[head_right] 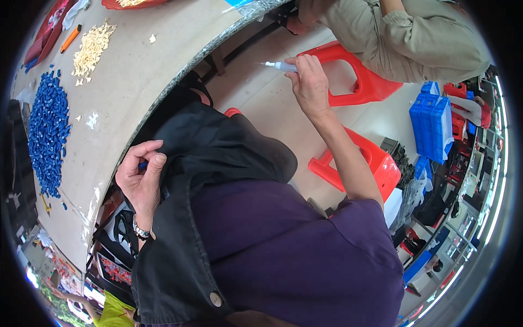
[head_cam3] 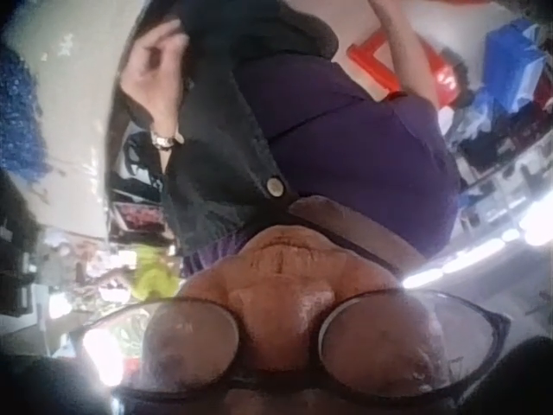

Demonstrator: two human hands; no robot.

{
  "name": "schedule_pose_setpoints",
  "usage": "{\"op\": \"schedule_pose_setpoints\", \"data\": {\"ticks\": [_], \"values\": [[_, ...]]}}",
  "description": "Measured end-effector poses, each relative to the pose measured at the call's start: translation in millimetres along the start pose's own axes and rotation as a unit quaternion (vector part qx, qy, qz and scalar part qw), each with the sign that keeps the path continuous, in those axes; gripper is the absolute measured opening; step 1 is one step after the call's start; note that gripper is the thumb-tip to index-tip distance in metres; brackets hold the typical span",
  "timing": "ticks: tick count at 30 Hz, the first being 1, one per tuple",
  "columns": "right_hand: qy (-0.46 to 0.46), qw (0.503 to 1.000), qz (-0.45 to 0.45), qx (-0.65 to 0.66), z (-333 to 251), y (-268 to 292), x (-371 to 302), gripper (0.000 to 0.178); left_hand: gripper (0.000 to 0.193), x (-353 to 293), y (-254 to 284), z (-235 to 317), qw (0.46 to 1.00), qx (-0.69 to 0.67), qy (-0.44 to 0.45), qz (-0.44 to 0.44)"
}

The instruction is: The person applies glue from a bottle to small blue plastic pieces, then attaches white star-shaped pieces to them by hand.

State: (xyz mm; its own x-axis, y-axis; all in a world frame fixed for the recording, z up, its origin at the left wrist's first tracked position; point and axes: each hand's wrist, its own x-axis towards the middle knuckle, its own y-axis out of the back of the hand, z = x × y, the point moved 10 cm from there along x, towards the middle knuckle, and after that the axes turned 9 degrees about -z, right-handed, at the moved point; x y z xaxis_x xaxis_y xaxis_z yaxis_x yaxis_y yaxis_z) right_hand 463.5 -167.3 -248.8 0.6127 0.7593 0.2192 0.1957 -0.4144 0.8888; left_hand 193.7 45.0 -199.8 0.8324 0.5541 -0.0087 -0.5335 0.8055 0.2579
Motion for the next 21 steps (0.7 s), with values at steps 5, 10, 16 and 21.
{"op": "schedule_pose_setpoints", "data": {"ticks": [5, 10, 16, 21], "values": [[0.000, 1.000, -0.004, -0.013, 1.8, 3.2, 0.6, 0.024, 0.021, 0.0, -2.8, 0.8, 1.000, 0.003, 0.006, -0.004], [-0.007, 1.000, -0.011, -0.023, 3.6, 1.3, -1.2, 0.023, 0.021, 1.4, -5.0, -1.6, 1.000, -0.002, 0.013, -0.008], [-0.002, 0.999, -0.014, -0.033, 0.7, 1.8, -0.1, 0.023, 0.021, 2.0, -5.4, 0.0, 1.000, -0.003, 0.011, -0.010], [-0.002, 0.999, -0.017, -0.037, -0.2, 1.1, -0.3, 0.023, 0.020, 0.7, -5.6, -2.2, 1.000, -0.008, 0.012, -0.012]]}}
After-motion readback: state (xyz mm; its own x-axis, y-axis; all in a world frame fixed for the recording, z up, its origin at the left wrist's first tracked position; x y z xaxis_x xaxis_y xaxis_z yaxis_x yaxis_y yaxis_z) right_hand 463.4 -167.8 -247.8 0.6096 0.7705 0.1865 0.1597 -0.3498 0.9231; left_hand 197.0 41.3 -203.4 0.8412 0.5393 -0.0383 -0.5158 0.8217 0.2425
